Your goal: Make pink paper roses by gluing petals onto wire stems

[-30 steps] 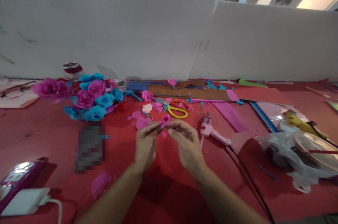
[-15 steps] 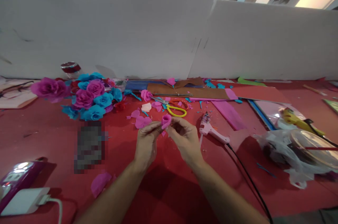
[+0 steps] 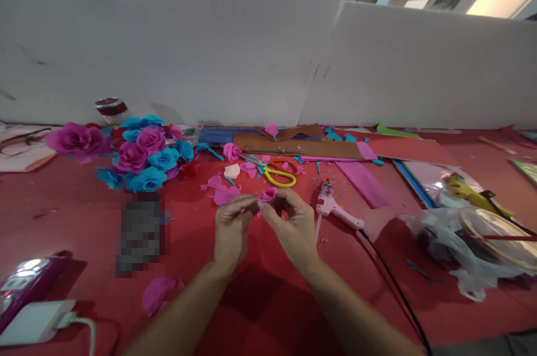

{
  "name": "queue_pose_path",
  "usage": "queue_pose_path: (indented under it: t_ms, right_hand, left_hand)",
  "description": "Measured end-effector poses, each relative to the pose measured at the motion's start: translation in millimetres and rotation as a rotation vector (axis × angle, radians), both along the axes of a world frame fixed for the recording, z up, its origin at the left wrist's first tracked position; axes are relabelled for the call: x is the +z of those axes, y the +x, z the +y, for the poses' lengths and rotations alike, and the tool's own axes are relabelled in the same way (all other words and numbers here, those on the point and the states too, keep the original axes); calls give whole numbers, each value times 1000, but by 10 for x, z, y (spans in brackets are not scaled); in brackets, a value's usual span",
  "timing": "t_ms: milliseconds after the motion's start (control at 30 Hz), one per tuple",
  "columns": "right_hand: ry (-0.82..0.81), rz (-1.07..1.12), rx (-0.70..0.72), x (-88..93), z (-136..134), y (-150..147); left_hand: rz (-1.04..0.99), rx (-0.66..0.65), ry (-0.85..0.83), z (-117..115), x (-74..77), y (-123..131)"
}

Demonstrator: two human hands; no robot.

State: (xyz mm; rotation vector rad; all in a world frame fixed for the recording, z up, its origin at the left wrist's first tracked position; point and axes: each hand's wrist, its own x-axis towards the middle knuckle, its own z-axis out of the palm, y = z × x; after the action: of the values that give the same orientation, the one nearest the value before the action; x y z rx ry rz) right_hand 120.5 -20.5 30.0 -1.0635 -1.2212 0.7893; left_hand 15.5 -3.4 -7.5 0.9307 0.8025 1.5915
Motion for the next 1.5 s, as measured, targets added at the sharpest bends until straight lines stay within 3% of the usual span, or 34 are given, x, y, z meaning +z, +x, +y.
queue_pose_path:
  t_ms: [300, 500, 733, 967, 1267, 1500]
  right_hand:
    - [50, -6, -59, -41, -31, -4]
    - [35, 142, -46, -7, -66, -17]
    - [2, -5, -14, -14, -3, -8]
    - [7, -38, -63, -31, -27, -6]
    - [37, -101, -70, 6, -9, 7]
    - [-7, -92, -19, -35, 43, 22]
  left_hand:
    - [81, -34, -4, -44, 60, 26]
    - [-104, 35, -209, 42, 57, 55]
    - [-154, -56, -243, 39, 44, 77]
    - [-105, -58, -148, 7, -46, 56]
    - [-91, -11, -204, 44, 89, 56]
    - [58, 16, -68, 26, 116, -51]
